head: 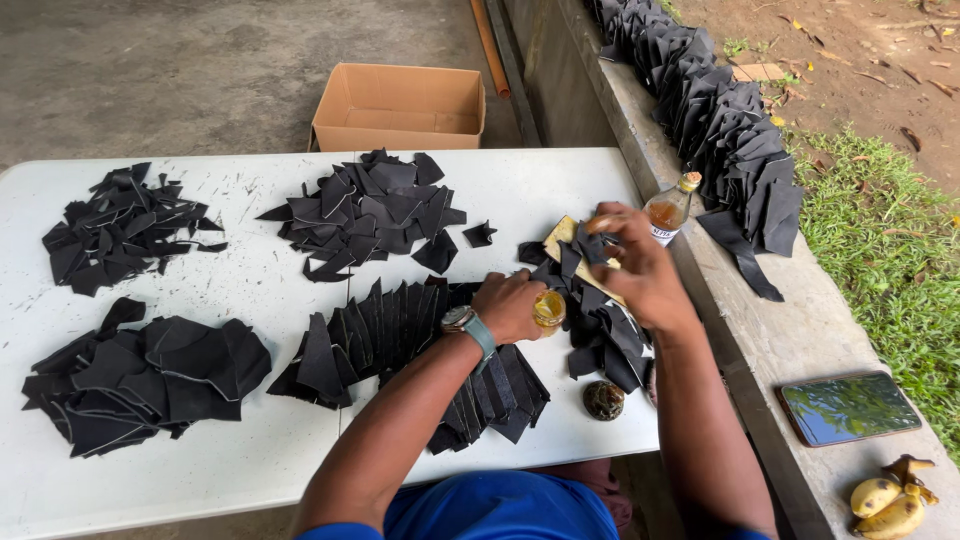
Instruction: The person repeatedly picks up small black rubber pieces from a pile on a white table, applies a yellow adhesive from a small jar to the edges, and places them back down. The process is repetitive, focusing on applying glue to individual items one at a time.
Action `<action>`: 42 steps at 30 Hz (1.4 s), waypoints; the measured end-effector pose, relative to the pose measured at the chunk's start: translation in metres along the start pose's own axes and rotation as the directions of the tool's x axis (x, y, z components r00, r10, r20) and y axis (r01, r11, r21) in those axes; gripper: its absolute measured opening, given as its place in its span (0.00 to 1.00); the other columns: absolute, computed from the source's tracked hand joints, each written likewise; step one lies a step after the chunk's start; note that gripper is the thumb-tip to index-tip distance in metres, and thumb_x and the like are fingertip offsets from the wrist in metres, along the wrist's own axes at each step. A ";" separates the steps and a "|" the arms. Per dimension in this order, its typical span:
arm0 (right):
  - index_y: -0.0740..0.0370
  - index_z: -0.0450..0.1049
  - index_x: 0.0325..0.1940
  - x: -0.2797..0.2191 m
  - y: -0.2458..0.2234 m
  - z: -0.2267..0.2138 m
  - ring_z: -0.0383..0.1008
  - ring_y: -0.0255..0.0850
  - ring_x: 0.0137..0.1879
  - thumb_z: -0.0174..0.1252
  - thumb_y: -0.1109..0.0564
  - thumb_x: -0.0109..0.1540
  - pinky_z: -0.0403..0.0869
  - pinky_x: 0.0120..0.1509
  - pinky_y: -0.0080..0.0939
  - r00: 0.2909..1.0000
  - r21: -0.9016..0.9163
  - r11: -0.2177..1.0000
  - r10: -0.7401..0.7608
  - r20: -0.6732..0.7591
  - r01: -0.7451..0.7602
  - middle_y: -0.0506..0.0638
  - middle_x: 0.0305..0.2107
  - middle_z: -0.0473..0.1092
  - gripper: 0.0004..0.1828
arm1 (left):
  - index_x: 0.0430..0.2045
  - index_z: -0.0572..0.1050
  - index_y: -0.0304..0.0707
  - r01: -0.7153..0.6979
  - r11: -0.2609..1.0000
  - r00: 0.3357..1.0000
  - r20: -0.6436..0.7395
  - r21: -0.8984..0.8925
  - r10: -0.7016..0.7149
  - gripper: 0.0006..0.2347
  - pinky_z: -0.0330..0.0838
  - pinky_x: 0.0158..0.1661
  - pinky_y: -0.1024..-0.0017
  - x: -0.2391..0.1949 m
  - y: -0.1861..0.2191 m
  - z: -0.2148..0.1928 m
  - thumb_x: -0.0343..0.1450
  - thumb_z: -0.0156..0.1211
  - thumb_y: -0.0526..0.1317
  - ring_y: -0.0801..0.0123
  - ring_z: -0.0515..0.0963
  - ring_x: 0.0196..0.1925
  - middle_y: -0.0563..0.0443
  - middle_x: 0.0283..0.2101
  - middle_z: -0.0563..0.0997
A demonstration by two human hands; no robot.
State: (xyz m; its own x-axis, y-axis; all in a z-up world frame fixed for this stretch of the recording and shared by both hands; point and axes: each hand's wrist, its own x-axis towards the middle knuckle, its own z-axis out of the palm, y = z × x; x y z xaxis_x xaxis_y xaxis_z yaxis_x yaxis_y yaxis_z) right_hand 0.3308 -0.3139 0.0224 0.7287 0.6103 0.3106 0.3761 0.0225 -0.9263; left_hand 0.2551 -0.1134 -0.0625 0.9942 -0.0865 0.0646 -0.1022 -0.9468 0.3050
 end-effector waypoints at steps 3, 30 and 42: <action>0.61 0.64 0.69 -0.028 -0.009 -0.015 0.58 0.43 0.76 0.61 0.60 0.53 0.59 0.74 0.46 0.991 0.358 0.925 -0.099 -0.088 0.125 0.52 0.72 0.57 0.38 | 0.60 0.73 0.44 0.188 0.934 0.980 -0.002 -0.303 -0.198 0.23 0.78 0.38 0.65 -0.017 -0.006 -0.038 0.68 0.64 0.43 0.61 0.82 0.36 0.44 0.51 0.79; 0.62 0.51 0.82 -0.093 -0.010 0.086 0.51 0.51 0.80 0.59 0.38 0.61 0.47 0.84 0.52 0.958 0.719 0.694 -0.178 0.226 -0.040 0.55 0.78 0.49 0.51 | 0.57 0.76 0.31 -0.334 -0.185 0.936 -0.302 -0.924 -0.180 0.17 0.79 0.52 0.71 -0.116 0.037 -0.040 0.73 0.62 0.24 0.70 0.82 0.52 0.45 0.54 0.81; 0.66 0.59 0.79 -0.098 -0.011 0.082 0.46 0.50 0.82 0.57 0.32 0.60 0.46 0.82 0.51 0.966 0.383 0.922 -0.143 0.216 0.050 0.59 0.77 0.49 0.51 | 0.61 0.73 0.31 -0.392 -0.164 0.911 -0.357 -0.905 -0.205 0.21 0.77 0.56 0.77 -0.118 0.032 -0.044 0.72 0.64 0.25 0.76 0.78 0.58 0.47 0.60 0.77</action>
State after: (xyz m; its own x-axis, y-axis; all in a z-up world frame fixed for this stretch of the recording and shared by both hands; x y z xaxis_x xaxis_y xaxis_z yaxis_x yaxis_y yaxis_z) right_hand 0.2085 -0.3093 -0.0153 0.5265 0.7574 0.3861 0.1641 0.3550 -0.9203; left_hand 0.1330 -0.1195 -0.0186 0.9143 0.2262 0.3359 -0.4045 0.4699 0.7846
